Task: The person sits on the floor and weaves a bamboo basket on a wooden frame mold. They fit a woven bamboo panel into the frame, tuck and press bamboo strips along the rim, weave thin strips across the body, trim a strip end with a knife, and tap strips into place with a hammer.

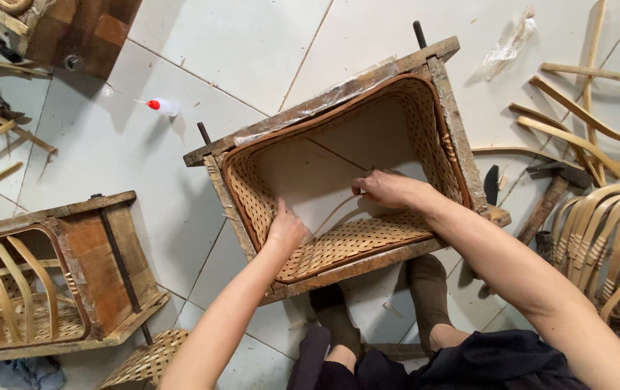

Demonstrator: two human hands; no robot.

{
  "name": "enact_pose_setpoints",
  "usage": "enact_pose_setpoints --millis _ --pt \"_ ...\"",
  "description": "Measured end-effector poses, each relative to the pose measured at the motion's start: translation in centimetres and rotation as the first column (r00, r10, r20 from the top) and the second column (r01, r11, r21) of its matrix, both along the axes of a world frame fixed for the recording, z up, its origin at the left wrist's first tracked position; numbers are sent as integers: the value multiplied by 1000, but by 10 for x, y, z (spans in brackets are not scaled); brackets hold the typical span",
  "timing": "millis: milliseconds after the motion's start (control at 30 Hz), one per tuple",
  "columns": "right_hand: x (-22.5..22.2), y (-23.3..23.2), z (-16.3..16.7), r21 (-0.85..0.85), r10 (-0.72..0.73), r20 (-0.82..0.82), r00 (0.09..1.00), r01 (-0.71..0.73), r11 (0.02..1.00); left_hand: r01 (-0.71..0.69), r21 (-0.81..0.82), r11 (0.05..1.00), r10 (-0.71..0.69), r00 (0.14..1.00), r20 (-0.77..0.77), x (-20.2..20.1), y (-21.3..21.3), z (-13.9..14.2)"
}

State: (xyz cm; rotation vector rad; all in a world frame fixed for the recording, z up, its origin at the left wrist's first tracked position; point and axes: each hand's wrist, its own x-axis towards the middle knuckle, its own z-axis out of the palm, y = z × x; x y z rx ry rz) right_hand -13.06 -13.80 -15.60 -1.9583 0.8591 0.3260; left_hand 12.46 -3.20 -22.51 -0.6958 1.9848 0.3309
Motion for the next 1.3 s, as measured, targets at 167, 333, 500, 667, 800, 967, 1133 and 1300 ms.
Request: enact_pose_setpoints --millis 167,333,500,667,800,967,1133,1300 --pt "2 7 6 188 82 -49 995 -72 980 -313 176 933 323 946 -33 -5 6 -19" --pt "4 17 2 233 234 -46 971 -217 948 -490 402 773 628 677 -384 -5 29 -23" --pt "-4 37 -5 229 386 -130 913 -351 908 -518 358 777 627 692 -359 -16 22 15" --pt "0 13 3 -170 299 6 954 -294 941 -813 89 575 219 48 -975 -31 -60 70" --pt "-2 -56 24 -742 40 469 883 369 560 -830 -255 496 -103 235 -967 -27 -128 109" --pt "1 -100 28 -862 56 318 946 264 434 -871 -24 490 117 93 -989 -25 -143 130" --pt "7 -91 21 -919 -15 221 975 213 331 -868 19 495 136 57 -989 -25 -142 129" --pt "-21 15 45 -568 46 313 949 149 809 -801 85 593 139 -2 -990 -48 -40 153"
